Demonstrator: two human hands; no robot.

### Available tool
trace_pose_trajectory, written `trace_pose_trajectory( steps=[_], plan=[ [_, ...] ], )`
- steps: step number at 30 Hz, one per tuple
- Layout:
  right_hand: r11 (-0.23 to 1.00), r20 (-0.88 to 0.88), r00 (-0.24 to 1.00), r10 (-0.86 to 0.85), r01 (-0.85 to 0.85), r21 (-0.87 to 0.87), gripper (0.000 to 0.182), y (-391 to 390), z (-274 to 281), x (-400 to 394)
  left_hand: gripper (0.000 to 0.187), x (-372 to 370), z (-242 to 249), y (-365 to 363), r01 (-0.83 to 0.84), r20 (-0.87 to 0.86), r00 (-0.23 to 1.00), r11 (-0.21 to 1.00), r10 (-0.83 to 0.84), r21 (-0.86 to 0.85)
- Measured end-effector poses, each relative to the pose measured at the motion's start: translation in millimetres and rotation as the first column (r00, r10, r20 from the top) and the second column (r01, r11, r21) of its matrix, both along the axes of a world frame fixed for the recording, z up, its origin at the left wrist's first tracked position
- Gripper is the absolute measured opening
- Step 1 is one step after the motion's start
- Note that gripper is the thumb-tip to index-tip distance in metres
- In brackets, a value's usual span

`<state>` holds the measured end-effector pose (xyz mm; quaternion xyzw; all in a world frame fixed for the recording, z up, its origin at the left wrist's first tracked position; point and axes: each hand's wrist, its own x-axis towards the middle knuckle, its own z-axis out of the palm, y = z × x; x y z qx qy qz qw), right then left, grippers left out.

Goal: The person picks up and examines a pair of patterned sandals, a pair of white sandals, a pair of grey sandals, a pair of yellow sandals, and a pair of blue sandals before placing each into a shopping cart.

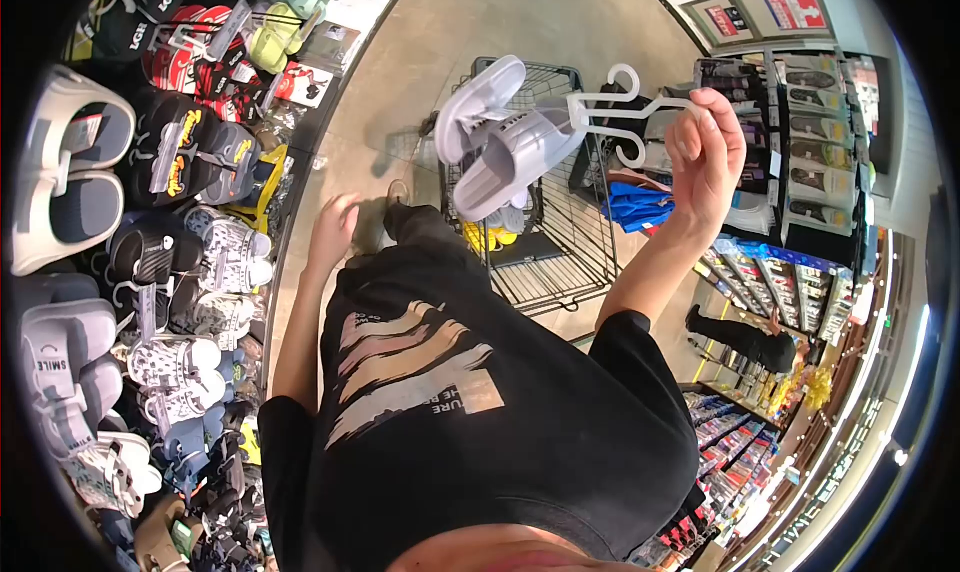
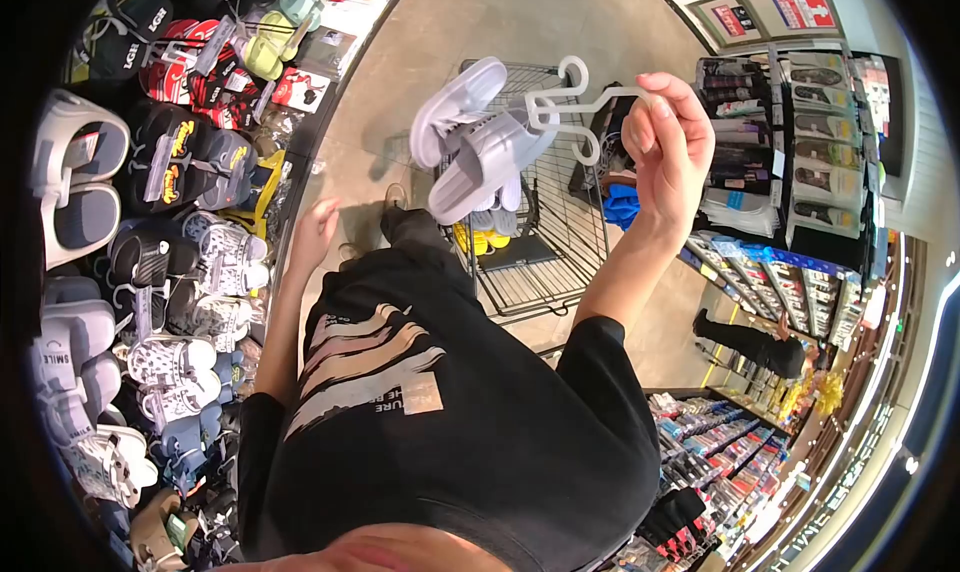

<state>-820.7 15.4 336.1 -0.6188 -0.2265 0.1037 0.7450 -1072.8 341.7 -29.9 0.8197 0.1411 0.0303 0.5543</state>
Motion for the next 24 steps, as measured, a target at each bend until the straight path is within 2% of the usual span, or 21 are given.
trace_pose_trajectory(
  steps=[4, 6, 7, 8, 9, 10, 13, 14, 15, 16, 17, 18, 19, 21, 22, 23, 24],
  plan=[
    [0.998, 0.067, 0.996, 0.062, -0.062, 0.003, 0.02, 35.5, -1.4, -2.2, 0.03, 34.2, 74.2, 4.6, -0.068, 0.103, 0.992, 0.995, 0.076, -0.074],
    [0.999, 0.126, 0.991, 0.048, -0.05, 0.012, 0.02, 52.2, -1.1, -1.9, 0.04, 46.9, 91.2, 9.8, -0.13, 0.408, 0.912, 0.969, 0.035, 0.209],
    [0.998, 0.126, 0.991, 0.054, -0.056, 0.018, 0.02, 60.7, 0.7, -3.3, 0.04, 50.6, 105.4, 5.6, -0.137, 0.408, 0.912, 0.967, 0.039, 0.214],
    [0.996, 0.158, 0.985, 0.075, -0.083, 0.041, 0.021, 69.4, 2.3, -5.5, 0.051, 53.4, 120.4, -1.8, -0.255, 0.441, 0.886, 0.943, 0.14, 0.214],
    [0.992, 0.191, 0.977, 0.098, -0.112, 0.064, 0.022, 78.9, 4.1, -7.2, 0.062, 55.4, 130.2, -9.5, -0.372, 0.475, 0.847, 0.904, 0.239, 0.209],
    [0.99, 0.22, 0.969, 0.114, -0.13, 0.06, 0.022, 87.2, 6.2, -10.6, 0.085, 55.1, 131.0, -18.0, -0.425, 0.408, 0.855, 0.884, 0.322, 0.194],
    [0.969, 0.229, 0.963, 0.144, -0.184, 0.164, 0.022, 105.8, 10.9, -16.1, 0.095, 54.0, 91.9, -21.5, -0.466, 0.314, 0.859, 0.871, 0.404, 0.153],
    [0.97, 0.251, 0.959, 0.131, -0.176, 0.168, 0.021, 111.8, 14.1, -18.3, 0.096, 56.9, 76.8, -22.1, -0.486, 0.328, 0.813, 0.871, 0.481, -0.075],
    [0.968, 0.252, 0.958, 0.139, -0.185, 0.17, 0.021, 116.1, 16.4, -18.7, 0.096, 57.3, 69.9, -19.5, -0.494, 0.329, 0.808, 0.867, 0.488, -0.074],
    [0.954, 0.261, 0.948, 0.18, -0.233, 0.188, 0.021, 119.7, 18.0, -19.3, 0.094, 55.2, 62.8, -16.1, -0.488, 0.188, 0.805, 0.808, 0.563, -0.33],
    [0.938, 0.27, 0.937, 0.221, -0.28, 0.203, 0.022, 122.2, 18.7, -20.2, 0.093, 52.1, 55.6, -12.5, -0.477, 0.032, 0.804, 0.677, 0.593, -0.561],
    [0.942, 0.284, 0.932, 0.224, -0.282, 0.183, 0.023, 124.5, 18.9, -20.9, 0.084, 47.9, 48.1, -4.5, -0.459, 0.124, 0.811, 0.754, 0.571, -0.469],
    [0.94, 0.284, 0.931, 0.231, -0.288, 0.181, 0.023, 127.4, 19.1, -20.8, 0.084, 44.4, 39.9, 3.6, -0.465, 0.124, 0.807, 0.751, 0.577, -0.47],
    [0.939, 0.276, 0.933, 0.231, -0.288, 0.187, 0.024, 133.2, 18.8, -20.8, 0.075, 39.0, 27.8, 14.3, -0.564, 0.12, 0.795, 0.798, 0.594, -0.213],
    [0.938, 0.276, 0.932, 0.235, -0.292, 0.188, 0.024, 136.4, 18.1, -20.7, 0.066, 36.3, 73.3, 9.3, -0.635, 0.095, 0.75, 0.752, 0.655, -0.177],
    [0.93, 0.262, 0.929, 0.26, -0.314, 0.19, 0.023, 140.2, 17.3, -20.4, 0.066, 32.4, 91.8, 9.4, -0.638, 0.097, 0.747, 0.75, 0.658, -0.175],
    [0.923, 0.248, 0.926, 0.284, -0.334, 0.192, 0.023, 143.4, 16.4, -20.6, 0.064, 28.8, 104.0, 9.6, -0.62, 0.298, 0.743, 0.784, 0.6, -0.034]
  ],
)
